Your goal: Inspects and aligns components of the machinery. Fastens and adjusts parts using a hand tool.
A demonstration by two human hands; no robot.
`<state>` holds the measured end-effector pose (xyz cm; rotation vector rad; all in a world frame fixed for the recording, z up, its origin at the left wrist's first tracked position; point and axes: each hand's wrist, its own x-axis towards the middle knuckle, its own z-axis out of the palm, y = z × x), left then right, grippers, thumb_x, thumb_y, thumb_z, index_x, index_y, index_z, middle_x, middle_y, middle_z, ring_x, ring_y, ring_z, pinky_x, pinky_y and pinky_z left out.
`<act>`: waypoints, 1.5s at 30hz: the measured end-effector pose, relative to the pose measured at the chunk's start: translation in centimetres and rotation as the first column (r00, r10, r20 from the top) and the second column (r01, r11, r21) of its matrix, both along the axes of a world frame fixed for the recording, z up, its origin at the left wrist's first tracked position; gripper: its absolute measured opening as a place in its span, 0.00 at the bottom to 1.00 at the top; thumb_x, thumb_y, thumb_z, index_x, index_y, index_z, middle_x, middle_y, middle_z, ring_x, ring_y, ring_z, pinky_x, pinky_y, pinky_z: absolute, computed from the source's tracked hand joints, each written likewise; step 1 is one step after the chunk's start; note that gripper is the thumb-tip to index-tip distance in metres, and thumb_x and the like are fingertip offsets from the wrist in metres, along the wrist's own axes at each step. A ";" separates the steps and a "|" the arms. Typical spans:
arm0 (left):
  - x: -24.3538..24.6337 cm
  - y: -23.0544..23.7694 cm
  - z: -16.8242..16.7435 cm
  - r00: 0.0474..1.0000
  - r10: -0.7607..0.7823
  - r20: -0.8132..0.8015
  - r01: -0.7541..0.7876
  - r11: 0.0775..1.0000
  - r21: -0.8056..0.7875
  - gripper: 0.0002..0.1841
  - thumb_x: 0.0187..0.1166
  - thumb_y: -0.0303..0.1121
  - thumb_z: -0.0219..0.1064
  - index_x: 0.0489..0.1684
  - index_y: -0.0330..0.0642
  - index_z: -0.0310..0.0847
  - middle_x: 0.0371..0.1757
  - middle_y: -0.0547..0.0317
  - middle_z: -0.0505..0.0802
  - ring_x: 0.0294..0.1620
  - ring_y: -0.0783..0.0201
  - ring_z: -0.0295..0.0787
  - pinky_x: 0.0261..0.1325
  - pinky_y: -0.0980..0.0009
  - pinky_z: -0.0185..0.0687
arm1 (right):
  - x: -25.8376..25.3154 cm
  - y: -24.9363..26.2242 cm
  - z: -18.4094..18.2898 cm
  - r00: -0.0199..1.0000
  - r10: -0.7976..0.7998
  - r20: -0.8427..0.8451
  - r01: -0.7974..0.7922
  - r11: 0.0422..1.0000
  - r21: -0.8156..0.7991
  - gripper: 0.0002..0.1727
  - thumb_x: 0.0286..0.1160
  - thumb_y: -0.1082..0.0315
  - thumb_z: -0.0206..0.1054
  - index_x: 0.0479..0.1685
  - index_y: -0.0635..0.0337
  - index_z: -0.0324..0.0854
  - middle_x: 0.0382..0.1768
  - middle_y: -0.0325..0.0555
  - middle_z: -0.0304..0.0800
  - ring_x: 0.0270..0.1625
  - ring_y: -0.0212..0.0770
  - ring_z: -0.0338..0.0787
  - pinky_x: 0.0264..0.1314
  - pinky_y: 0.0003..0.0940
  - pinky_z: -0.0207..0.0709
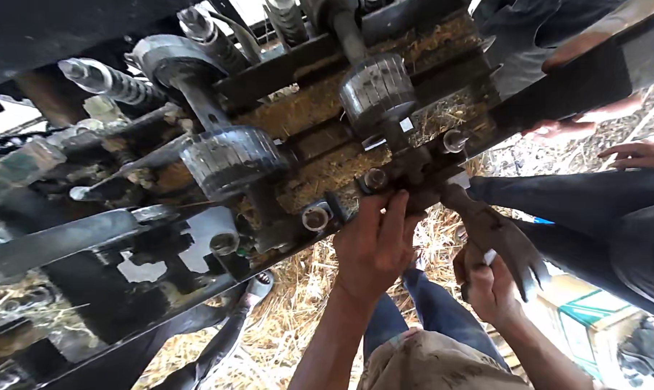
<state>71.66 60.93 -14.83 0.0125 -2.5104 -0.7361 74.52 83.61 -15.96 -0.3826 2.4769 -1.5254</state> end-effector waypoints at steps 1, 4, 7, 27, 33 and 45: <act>-0.1 0.0 0.1 1.000 0.008 0.003 -0.008 1.000 -0.008 0.18 0.79 0.41 0.73 0.56 0.36 0.90 0.47 0.44 0.91 0.33 0.57 0.89 0.30 0.66 0.83 | 0.4 0.1 0.3 1.000 -0.003 0.004 0.003 0.997 -0.079 0.31 0.90 0.34 0.40 0.48 0.49 0.78 0.27 0.33 0.83 0.28 0.25 0.85 0.29 0.27 0.84; -0.4 -0.1 0.3 1.000 0.022 0.020 -0.022 1.000 -0.002 0.18 0.80 0.41 0.71 0.57 0.36 0.90 0.45 0.45 0.90 0.32 0.57 0.88 0.28 0.65 0.81 | 1.5 0.0 0.1 0.999 -0.046 0.023 0.051 0.957 -0.287 0.26 0.88 0.34 0.47 0.52 0.40 0.83 0.34 0.25 0.87 0.33 0.21 0.87 0.34 0.21 0.84; -0.4 -0.1 0.4 1.000 0.011 0.022 -0.011 1.000 0.006 0.18 0.79 0.41 0.72 0.56 0.36 0.90 0.46 0.45 0.91 0.34 0.58 0.88 0.30 0.66 0.82 | 0.4 -0.1 -0.8 1.000 -0.028 0.003 0.028 0.999 0.015 0.36 0.88 0.32 0.41 0.49 0.56 0.79 0.26 0.36 0.84 0.26 0.26 0.85 0.28 0.29 0.83; 0.6 -0.2 2.4 0.985 -0.037 0.170 0.028 0.998 0.055 0.11 0.86 0.35 0.64 0.45 0.36 0.87 0.38 0.49 0.92 0.32 0.60 0.89 0.31 0.68 0.82 | 0.5 1.4 1.9 0.992 -0.008 0.123 0.051 0.936 -0.348 0.27 0.88 0.34 0.45 0.57 0.40 0.83 0.36 0.23 0.87 0.35 0.18 0.87 0.37 0.18 0.83; 4.4 2.1 3.9 0.818 -0.129 0.561 -0.320 0.708 0.630 0.12 0.89 0.35 0.57 0.56 0.37 0.81 0.30 0.66 0.90 0.25 0.76 0.86 0.28 0.78 0.86 | 1.0 4.2 3.2 0.994 0.020 0.112 0.000 0.985 -0.175 0.28 0.89 0.33 0.42 0.57 0.40 0.79 0.32 0.25 0.84 0.31 0.20 0.85 0.34 0.20 0.83; 4.1 2.4 7.6 0.826 -0.185 0.533 -0.435 0.391 0.811 0.15 0.93 0.31 0.48 0.61 0.35 0.81 0.28 0.65 0.86 0.21 0.75 0.78 0.22 0.80 0.73 | -1.8 0.5 8.9 0.996 -0.055 -0.072 0.047 0.994 -0.102 0.09 0.72 0.57 0.78 0.39 0.44 0.81 0.28 0.19 0.85 0.29 0.13 0.82 0.35 0.13 0.81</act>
